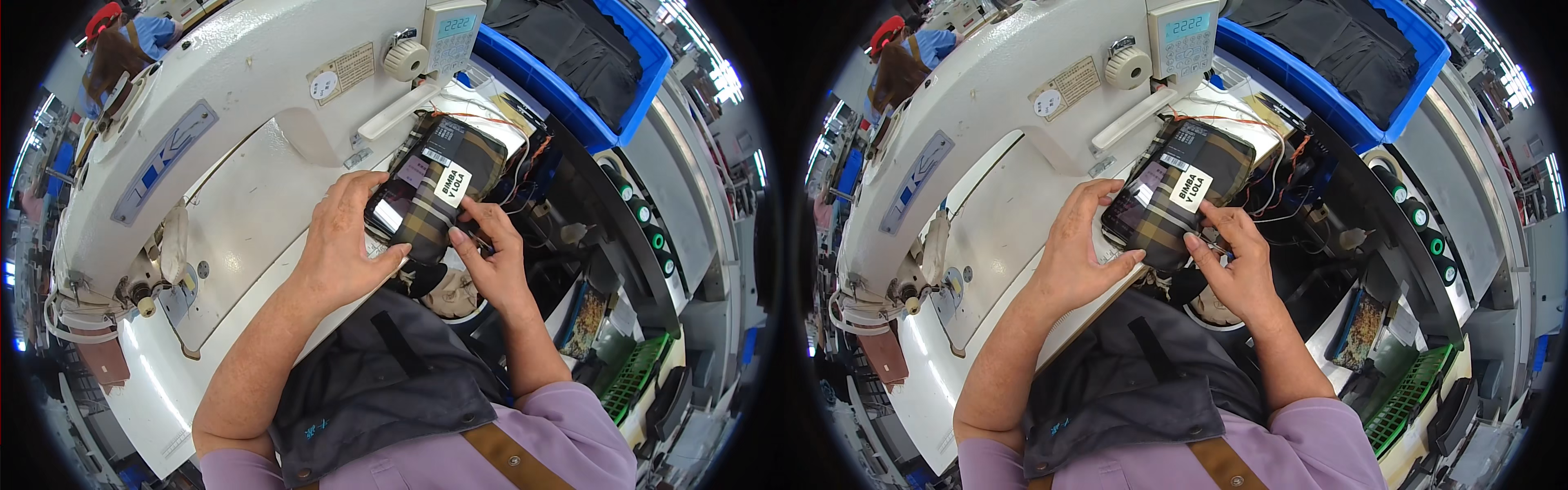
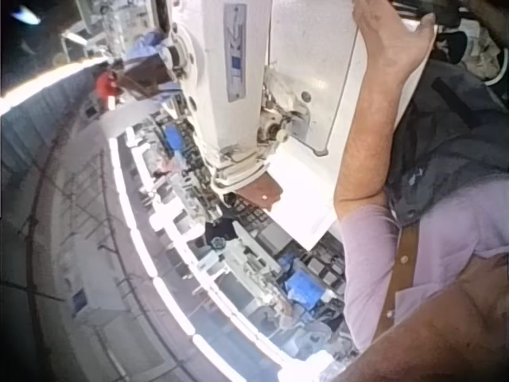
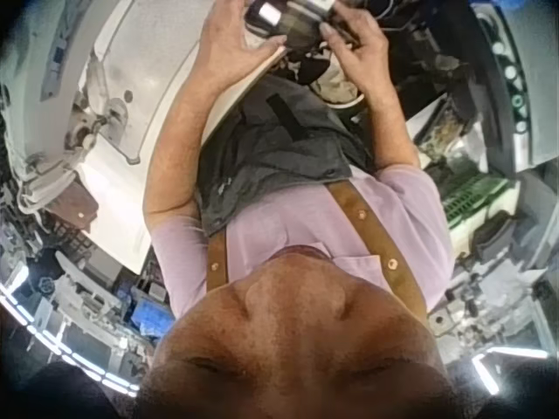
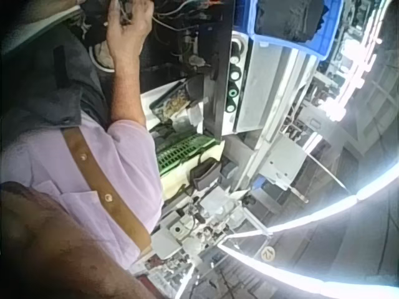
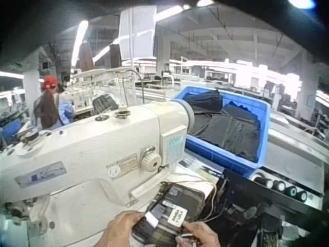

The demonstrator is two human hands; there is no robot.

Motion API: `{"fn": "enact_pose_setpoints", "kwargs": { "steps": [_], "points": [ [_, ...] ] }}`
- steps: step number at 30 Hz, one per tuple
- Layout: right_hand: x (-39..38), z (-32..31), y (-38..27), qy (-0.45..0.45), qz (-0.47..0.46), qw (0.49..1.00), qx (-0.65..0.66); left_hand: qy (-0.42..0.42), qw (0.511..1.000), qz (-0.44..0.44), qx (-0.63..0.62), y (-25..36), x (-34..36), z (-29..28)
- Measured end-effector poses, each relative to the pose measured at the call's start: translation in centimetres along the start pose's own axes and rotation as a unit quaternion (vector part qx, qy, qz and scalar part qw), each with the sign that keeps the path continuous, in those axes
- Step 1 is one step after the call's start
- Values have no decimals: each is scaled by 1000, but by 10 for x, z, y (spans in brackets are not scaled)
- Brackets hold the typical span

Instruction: The person sews a brown leather-like bag using a sewing machine, guiding the material under the needle and trimming excess thread with scissors. They then handle a plaid pouch, opening it and manipulating its contents.

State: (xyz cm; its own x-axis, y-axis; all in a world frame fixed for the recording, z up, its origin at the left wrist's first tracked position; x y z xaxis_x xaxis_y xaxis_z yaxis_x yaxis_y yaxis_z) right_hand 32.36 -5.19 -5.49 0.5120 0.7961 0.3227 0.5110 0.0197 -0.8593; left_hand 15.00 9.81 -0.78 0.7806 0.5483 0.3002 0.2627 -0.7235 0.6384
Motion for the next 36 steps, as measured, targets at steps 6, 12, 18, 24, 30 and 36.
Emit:
{"fn": "enact_pose_setpoints", "kwargs": {
  "steps": [6,12,18,24,30,36],
  "points": [
    [0,1,2,3,-14,1000,7,3,995,-62,-84,-10,3,-4],
    [-1,3,4,-13,-2,1000,17,7,988,-117,-98,-9,9,-6],
    [-1,5,2,-11,-2,999,30,-8,978,-168,-123,-14,13,-6],
    [0,5,0,-21,12,999,26,-2,993,-105,-49,-6,5,-6],
    [0,7,2,-18,-1,999,35,-2,993,-101,-53,-6,2,-8],
    [-2,8,1,-29,20,998,51,0,993,-106,-52,-6,3,-8]
  ]
}}
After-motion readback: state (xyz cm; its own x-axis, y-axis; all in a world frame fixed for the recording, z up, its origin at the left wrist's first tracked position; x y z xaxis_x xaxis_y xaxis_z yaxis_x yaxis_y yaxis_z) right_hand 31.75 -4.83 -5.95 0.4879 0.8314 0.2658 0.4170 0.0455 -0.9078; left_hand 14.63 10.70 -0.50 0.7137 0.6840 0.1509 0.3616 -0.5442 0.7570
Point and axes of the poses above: each hand's wrist, its own x-axis towards the middle knuckle, its own z-axis out of the palm, y = z × x, the point moved 1 cm from there along x, towards the middle knuckle, and after that the axes turned 1 degree about x, right-handed, at the moved point
